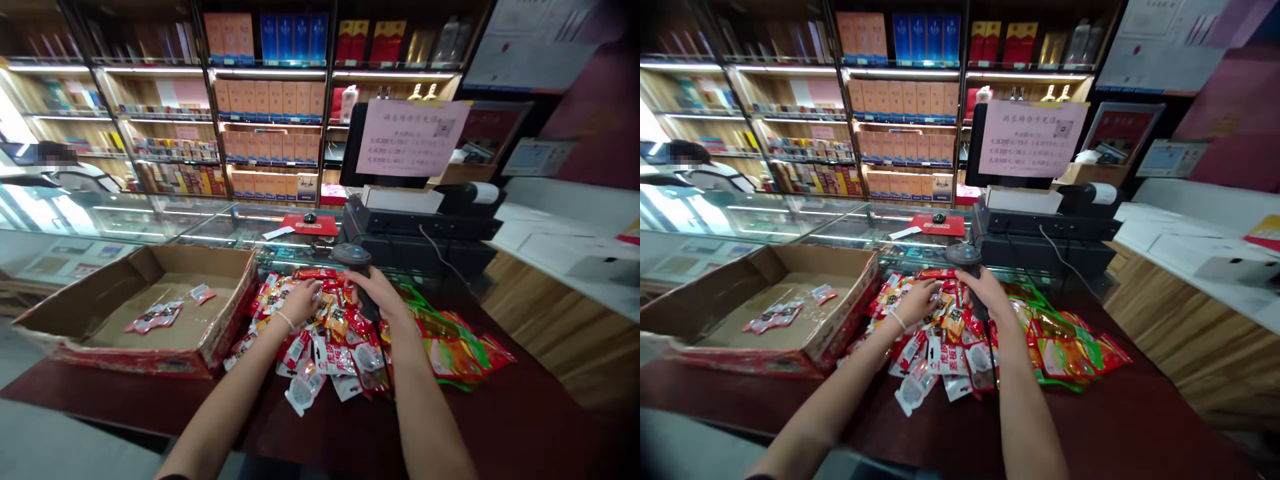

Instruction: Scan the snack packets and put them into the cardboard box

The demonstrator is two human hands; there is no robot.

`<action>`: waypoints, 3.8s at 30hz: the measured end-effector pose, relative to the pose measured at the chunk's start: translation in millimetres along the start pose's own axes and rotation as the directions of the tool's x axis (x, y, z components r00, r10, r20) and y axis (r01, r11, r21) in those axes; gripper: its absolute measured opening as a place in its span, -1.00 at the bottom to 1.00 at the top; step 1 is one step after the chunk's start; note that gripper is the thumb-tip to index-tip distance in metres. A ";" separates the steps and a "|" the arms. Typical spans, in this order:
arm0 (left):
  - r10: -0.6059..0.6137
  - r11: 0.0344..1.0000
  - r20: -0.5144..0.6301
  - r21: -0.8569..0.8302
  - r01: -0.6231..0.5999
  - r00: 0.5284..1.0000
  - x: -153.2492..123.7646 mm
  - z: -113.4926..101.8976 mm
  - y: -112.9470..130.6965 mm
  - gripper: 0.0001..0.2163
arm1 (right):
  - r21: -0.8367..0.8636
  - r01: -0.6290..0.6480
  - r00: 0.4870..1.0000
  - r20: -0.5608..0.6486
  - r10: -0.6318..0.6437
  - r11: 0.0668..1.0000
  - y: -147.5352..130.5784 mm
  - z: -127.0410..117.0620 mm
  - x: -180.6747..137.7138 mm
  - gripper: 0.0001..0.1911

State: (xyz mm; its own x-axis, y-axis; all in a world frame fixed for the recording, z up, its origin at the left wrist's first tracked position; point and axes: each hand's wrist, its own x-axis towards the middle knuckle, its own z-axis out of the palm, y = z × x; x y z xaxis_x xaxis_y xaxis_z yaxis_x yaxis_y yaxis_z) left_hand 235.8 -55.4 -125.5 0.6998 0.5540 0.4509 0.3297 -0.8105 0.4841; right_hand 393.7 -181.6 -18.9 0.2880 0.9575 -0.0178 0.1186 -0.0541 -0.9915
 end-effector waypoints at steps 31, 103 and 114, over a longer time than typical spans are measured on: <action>-0.579 -0.311 0.115 -0.946 -0.089 0.807 -6.2 -10.9 -30.5 -0.48 | -0.145 -0.092 0.957 0.262 0.128 0.985 19.9 29.6 6.7 -0.60; 0.156 0.984 0.064 0.079 -0.161 0.986 -13.4 -0.5 11.7 -0.53 | 0.225 -0.008 0.990 -0.135 0.039 0.974 75.7 -22.8 -45.5 -0.59; -0.230 0.794 -0.116 -0.597 0.117 0.966 -33.6 21.3 6.9 -0.63 | 0.205 -0.043 0.991 -0.117 0.068 0.978 76.7 -8.6 -47.8 -0.61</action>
State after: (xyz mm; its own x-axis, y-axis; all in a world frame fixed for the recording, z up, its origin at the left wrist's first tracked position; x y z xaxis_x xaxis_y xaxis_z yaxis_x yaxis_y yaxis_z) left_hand 228.1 -83.7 -153.3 0.5269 0.7437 0.4115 -0.0347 -0.4649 0.8847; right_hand 397.2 -233.9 -93.0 0.4048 0.9117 -0.0698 -0.0907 -0.0359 -0.9952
